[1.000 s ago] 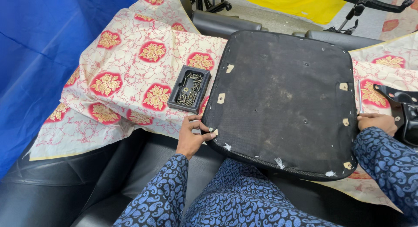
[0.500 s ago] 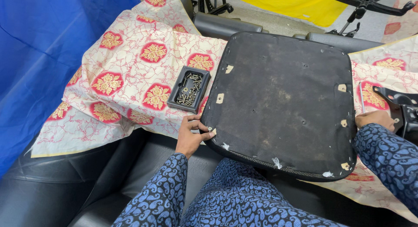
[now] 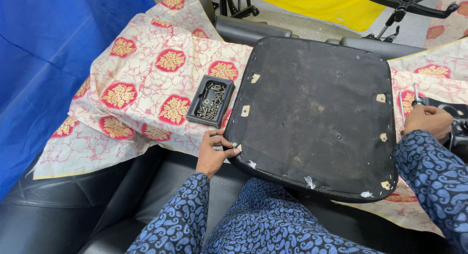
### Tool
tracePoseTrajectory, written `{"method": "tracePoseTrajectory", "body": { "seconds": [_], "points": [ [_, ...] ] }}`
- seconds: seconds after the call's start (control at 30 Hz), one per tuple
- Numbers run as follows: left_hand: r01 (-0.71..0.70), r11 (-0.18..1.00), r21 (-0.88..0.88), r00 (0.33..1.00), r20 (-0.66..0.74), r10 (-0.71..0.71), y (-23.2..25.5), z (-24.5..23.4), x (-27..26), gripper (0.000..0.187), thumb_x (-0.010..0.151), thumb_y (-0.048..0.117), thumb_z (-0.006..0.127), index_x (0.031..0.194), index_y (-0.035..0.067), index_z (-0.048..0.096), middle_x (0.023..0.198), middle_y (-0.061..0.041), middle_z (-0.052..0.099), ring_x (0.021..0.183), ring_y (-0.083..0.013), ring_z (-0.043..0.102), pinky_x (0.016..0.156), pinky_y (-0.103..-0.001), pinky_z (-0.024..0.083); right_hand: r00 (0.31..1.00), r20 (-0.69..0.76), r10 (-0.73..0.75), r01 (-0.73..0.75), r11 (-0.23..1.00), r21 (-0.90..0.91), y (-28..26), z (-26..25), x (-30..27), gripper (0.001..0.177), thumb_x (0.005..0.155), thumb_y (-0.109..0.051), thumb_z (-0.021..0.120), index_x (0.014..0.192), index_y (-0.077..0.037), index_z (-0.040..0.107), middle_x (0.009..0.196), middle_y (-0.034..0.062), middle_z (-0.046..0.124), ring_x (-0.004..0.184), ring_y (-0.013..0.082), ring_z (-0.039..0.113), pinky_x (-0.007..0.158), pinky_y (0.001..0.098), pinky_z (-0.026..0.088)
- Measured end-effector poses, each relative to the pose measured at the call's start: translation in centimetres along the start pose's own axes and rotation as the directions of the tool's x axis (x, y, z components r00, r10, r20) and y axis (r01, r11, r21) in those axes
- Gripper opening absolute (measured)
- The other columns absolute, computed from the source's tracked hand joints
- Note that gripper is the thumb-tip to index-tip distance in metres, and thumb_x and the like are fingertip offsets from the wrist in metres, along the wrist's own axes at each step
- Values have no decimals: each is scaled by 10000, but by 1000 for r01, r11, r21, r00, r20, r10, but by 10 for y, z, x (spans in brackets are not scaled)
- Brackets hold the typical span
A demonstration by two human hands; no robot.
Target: The person uses a screwdriver to tighten screws into a black chair seat base. They then pick up a screw from a tray and continue fastening it into the seat. The work is performed on a patterned fabric surface with other chair parts visible nearby.
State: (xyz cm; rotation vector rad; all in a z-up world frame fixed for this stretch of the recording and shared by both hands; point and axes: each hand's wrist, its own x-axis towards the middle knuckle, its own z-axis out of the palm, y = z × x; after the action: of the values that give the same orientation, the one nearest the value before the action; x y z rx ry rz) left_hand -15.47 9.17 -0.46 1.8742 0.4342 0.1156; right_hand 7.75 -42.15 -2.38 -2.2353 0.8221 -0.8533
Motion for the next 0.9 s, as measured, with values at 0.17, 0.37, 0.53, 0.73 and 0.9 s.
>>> {"method": "tracePoseTrajectory", "body": {
  "seconds": [0.17,0.37,0.53,0.73,0.9],
  "points": [
    [-22,999,-45,1000,-11,22,0,0,-2,197,622,91,910,744,45,763,1324,-41,547,1138,-188,647,833,-344,593,970,232,71,-188,824,535,-86,13,-46,215,938,-113,770,1089,8,677,923,71,680,584,127,671,437,232,517],
    [-33,999,-43,998,-52,30,1,2,-8,198,630,98,905,756,48,761,1349,-34,576,1132,-173,661,817,-331,587,696,596,-399,-105,765,635,-204,-15,-145,285,848,-33,795,1118,1,710,959,99,723,650,96,676,521,226,544],
    [-68,996,-52,993,-101,63,-1,5,-13,196,633,95,903,785,61,784,1352,-33,599,1157,-173,655,821,-336,571,493,622,-609,-103,669,736,-267,-58,-206,510,872,-71,830,1254,-24,495,882,25,661,680,70,633,557,214,512],
    [-45,996,-71,995,-94,38,0,4,-15,191,648,124,894,806,92,791,1376,-21,601,1141,-177,683,809,-340,596,372,545,-752,-96,553,828,-284,-94,-252,478,1022,-132,711,1394,-75,417,917,1,553,671,64,539,539,241,463],
    [-60,998,-34,990,-127,56,2,5,-18,190,642,116,903,803,88,805,1370,-34,619,1161,-183,668,811,-344,577,282,392,-876,17,413,911,-278,-109,-268,458,1087,-118,658,1457,-93,390,1027,28,565,873,75,615,768,260,592]
  ]
}}
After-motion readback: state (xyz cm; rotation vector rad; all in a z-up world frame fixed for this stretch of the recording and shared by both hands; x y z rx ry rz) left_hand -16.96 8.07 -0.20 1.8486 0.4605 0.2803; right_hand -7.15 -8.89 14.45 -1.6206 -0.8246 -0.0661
